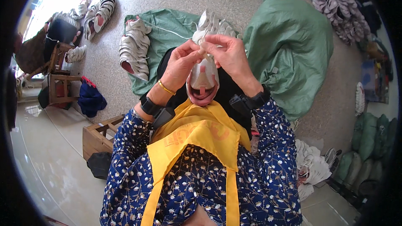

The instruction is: The person sits on the floor and threads white shoelaces through the eyelets of a white sneaker. They pull the laces tight and adjust the fit repeatedly, working on a single shoe throughout the clip.

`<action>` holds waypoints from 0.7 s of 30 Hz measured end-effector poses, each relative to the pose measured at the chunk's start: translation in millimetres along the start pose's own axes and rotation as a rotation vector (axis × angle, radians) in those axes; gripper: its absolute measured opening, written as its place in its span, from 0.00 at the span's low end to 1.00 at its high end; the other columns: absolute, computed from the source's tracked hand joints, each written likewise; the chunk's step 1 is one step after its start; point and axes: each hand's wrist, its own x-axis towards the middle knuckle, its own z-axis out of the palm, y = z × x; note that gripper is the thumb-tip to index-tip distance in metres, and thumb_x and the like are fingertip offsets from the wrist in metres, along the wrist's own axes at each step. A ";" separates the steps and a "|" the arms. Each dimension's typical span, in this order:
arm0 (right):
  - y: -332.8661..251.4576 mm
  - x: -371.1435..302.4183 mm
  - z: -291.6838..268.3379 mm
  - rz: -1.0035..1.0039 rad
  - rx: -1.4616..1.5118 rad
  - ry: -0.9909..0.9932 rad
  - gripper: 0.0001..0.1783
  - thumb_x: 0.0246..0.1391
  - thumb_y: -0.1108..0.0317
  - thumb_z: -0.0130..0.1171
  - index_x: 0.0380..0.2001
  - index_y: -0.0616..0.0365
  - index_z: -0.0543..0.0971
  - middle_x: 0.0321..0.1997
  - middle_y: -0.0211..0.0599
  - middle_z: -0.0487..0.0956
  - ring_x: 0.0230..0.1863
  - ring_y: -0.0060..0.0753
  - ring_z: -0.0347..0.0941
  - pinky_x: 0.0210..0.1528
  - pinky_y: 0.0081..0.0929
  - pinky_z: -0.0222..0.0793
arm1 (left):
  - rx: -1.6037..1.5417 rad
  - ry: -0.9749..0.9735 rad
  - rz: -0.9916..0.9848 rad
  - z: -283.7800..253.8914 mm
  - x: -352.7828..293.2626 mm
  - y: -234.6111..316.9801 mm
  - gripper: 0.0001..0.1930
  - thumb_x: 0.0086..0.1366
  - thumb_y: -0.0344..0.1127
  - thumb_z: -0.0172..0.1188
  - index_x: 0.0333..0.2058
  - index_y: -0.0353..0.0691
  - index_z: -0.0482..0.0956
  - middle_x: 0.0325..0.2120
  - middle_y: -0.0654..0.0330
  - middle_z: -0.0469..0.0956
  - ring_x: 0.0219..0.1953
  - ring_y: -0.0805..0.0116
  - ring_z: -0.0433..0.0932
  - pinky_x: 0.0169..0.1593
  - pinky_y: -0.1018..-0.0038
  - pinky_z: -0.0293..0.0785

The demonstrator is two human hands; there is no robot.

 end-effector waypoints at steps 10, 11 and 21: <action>12.7 -2.5 3.1 0.023 -0.024 -0.009 0.13 0.58 0.64 0.70 0.40 0.64 0.85 0.26 0.25 0.82 0.20 0.09 0.68 0.21 0.12 0.62 | 0.053 -0.003 0.018 -4.2 -3.3 -1.5 0.03 0.69 0.29 0.62 0.35 0.38 0.77 0.33 0.65 0.82 0.36 0.81 0.77 0.41 0.81 0.73; 14.9 -2.6 3.6 0.019 -0.014 -0.004 0.13 0.58 0.64 0.70 0.40 0.64 0.85 0.26 0.25 0.82 0.20 0.09 0.68 0.21 0.12 0.62 | 0.057 -0.001 0.017 -4.4 -3.8 -2.0 0.03 0.69 0.29 0.62 0.35 0.38 0.77 0.33 0.65 0.82 0.36 0.81 0.77 0.41 0.81 0.73; -0.8 -0.1 2.2 -0.083 0.043 -0.024 0.08 0.67 0.68 0.59 0.36 0.62 0.77 0.30 0.30 0.84 0.20 0.12 0.70 0.21 0.15 0.64 | 1.058 -0.049 0.437 -24.2 2.2 4.6 0.16 0.56 0.30 0.70 0.42 0.39 0.76 0.43 0.61 0.81 0.45 0.59 0.77 0.48 0.68 0.76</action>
